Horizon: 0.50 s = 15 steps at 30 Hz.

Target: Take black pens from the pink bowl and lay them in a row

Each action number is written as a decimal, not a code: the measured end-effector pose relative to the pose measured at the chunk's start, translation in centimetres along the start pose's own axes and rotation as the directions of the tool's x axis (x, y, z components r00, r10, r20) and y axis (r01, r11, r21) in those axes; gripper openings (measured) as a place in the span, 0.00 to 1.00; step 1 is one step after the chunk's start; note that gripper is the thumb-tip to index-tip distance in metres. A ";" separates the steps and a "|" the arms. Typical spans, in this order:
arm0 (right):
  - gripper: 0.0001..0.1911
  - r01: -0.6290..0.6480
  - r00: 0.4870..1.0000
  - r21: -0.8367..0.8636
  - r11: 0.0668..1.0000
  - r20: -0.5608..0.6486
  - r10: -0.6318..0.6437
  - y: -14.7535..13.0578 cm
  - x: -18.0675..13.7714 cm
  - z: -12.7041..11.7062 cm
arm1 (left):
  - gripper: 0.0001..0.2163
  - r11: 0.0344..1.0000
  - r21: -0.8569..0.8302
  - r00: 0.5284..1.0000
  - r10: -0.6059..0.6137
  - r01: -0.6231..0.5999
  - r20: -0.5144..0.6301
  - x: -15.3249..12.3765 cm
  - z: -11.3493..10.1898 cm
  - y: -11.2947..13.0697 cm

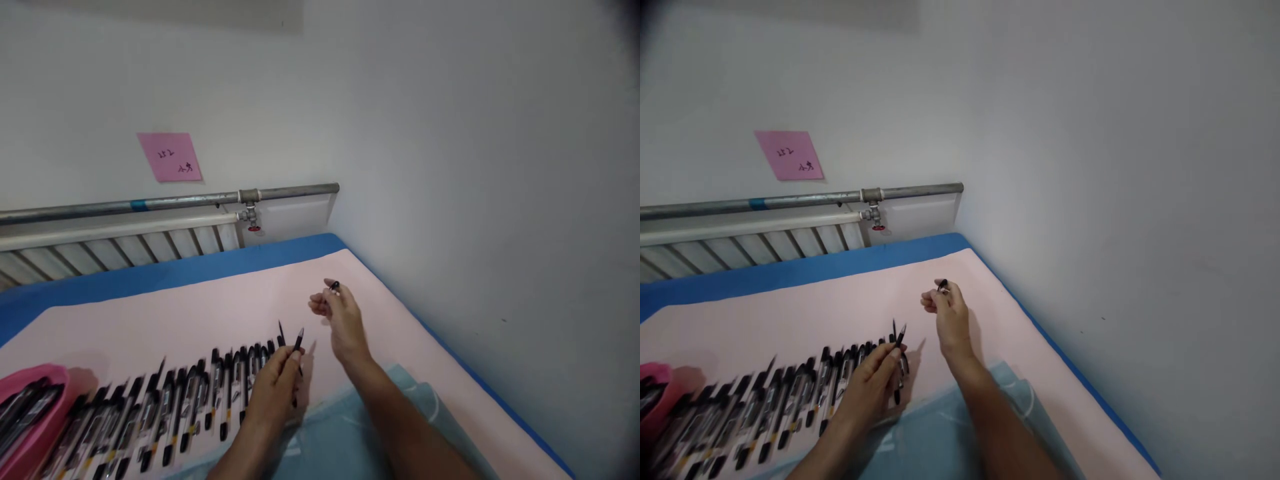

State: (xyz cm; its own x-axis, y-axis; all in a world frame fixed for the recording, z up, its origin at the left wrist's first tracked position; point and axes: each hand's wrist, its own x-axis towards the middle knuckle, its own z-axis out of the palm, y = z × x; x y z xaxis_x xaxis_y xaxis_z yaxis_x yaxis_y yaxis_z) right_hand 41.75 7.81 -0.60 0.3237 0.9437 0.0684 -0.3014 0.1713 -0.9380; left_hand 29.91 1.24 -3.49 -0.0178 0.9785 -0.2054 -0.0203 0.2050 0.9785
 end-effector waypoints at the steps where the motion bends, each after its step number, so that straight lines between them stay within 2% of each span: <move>1: 0.10 0.028 1.000 -0.022 0.999 0.011 -0.028 -0.3 0.3 -0.5 | 0.17 1.000 0.001 1.000 0.008 -0.008 0.014 -0.1 -0.2 0.1; 3: 0.07 0.044 0.997 -0.035 0.998 0.062 -0.042 -0.6 0.2 -1.1 | 0.17 1.000 -0.005 1.000 0.021 -0.021 0.015 -0.3 -0.5 0.5; 5: 0.07 -0.024 0.986 -0.029 0.999 0.163 0.028 -0.6 -0.6 -0.9 | 0.17 0.999 -0.005 0.999 0.033 -0.033 -0.017 -0.6 -0.8 1.0; 7: 0.09 -0.112 0.946 -0.078 0.991 0.297 0.130 -0.3 -1.8 -0.1 | 0.17 0.998 0.005 0.998 0.059 -0.059 -0.029 -0.8 -1.0 1.3; 9: 0.11 -0.114 0.914 -0.165 0.980 0.370 0.168 -0.1 -2.9 0.8 | 0.16 0.994 0.018 0.994 0.106 -0.106 -0.039 -1.1 -1.1 1.5; 12: 0.10 -0.022 0.931 -0.219 0.975 0.352 0.100 0.1 -3.9 1.7 | 0.15 0.977 0.094 0.976 0.197 -0.189 -0.091 -1.3 -1.2 1.7; 15: 0.09 0.012 0.940 -0.240 0.971 0.333 0.071 0.3 -4.1 1.9 | 0.13 0.955 0.191 0.960 0.253 -0.228 -0.117 -1.2 -1.3 1.8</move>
State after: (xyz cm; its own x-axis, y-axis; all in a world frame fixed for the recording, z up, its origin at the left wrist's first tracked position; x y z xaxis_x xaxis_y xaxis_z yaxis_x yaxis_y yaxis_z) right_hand 38.66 4.55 -0.51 -0.0158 0.9937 0.1110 -0.0739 0.1095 -0.9912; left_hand 28.57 0.36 -1.52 -0.1393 0.9891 0.0485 0.1756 -0.0236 0.9842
